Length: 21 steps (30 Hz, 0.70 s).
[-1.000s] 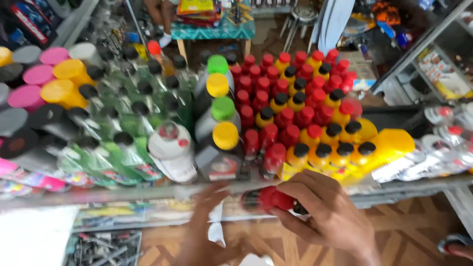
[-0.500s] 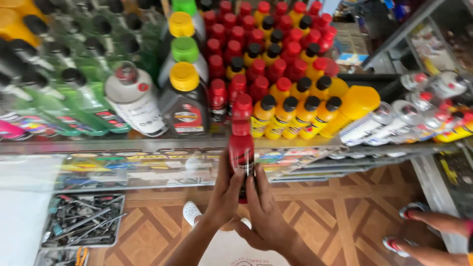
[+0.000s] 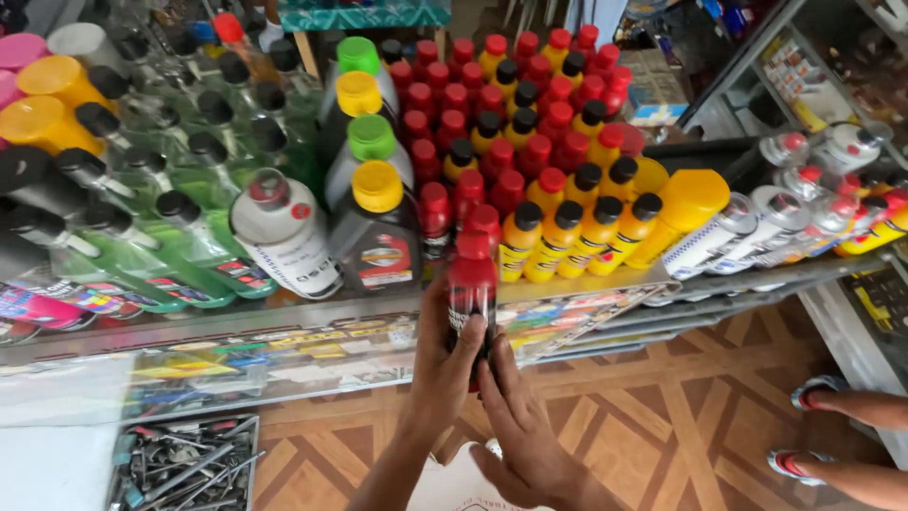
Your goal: The person picks up various bottles of automotive fluids from a glass display shelf, rotates them to inspect the labels, and places them back in their original positions. The person handles several different types of bottles, including large grey containers and smaller red and green bottles, ensuring they are neatly arranged on the shelf.
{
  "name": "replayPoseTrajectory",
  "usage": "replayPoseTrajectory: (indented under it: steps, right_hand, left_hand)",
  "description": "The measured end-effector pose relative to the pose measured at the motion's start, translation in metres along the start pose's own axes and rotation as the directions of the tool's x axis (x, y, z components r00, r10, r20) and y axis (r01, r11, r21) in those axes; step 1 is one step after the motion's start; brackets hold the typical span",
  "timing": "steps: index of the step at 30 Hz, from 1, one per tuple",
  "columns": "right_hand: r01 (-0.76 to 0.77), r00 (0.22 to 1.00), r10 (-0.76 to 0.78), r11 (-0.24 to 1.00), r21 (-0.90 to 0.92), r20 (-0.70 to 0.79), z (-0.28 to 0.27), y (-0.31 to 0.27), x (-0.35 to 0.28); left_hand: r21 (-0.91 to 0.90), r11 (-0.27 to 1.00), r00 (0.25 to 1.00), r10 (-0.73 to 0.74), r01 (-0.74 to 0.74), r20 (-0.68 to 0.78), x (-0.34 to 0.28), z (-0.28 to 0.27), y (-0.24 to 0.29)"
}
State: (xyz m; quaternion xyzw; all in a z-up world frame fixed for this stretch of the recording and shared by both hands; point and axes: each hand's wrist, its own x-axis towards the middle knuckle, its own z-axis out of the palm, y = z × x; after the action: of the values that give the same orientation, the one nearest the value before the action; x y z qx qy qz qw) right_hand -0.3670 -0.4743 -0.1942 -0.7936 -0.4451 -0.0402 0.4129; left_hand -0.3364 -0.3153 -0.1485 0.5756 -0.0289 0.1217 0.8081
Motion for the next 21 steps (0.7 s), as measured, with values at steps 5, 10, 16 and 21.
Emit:
replayPoseTrajectory:
  steps: [5, 10, 16, 21]
  right_hand:
    - [-0.004, 0.977, 0.021, 0.997, 0.082, -0.214, -0.011, -0.001, 0.078]
    - [0.078, 0.974, -0.049, 0.989, 0.123, -0.221, -0.001, -0.006, 0.099]
    - [0.092, 0.994, -0.078, 0.979, -0.179, 0.083, 0.068, 0.008, 0.034]
    - [0.054, 0.982, -0.079, 0.988, -0.144, -0.172, 0.039, -0.017, 0.102]
  left_hand:
    - [0.066, 0.996, 0.998, -0.067, 0.065, 0.022, -0.019, -0.015, -0.016]
    - [-0.065, 0.995, 0.991, -0.067, 0.075, 0.112, -0.020, -0.039, -0.004]
    - [-0.047, 0.998, 0.995, 0.039, -0.044, -0.095, -0.011, -0.076, 0.008]
    - [0.003, 1.000, 0.998, 0.028, -0.028, 0.053, -0.014, -0.079, 0.019]
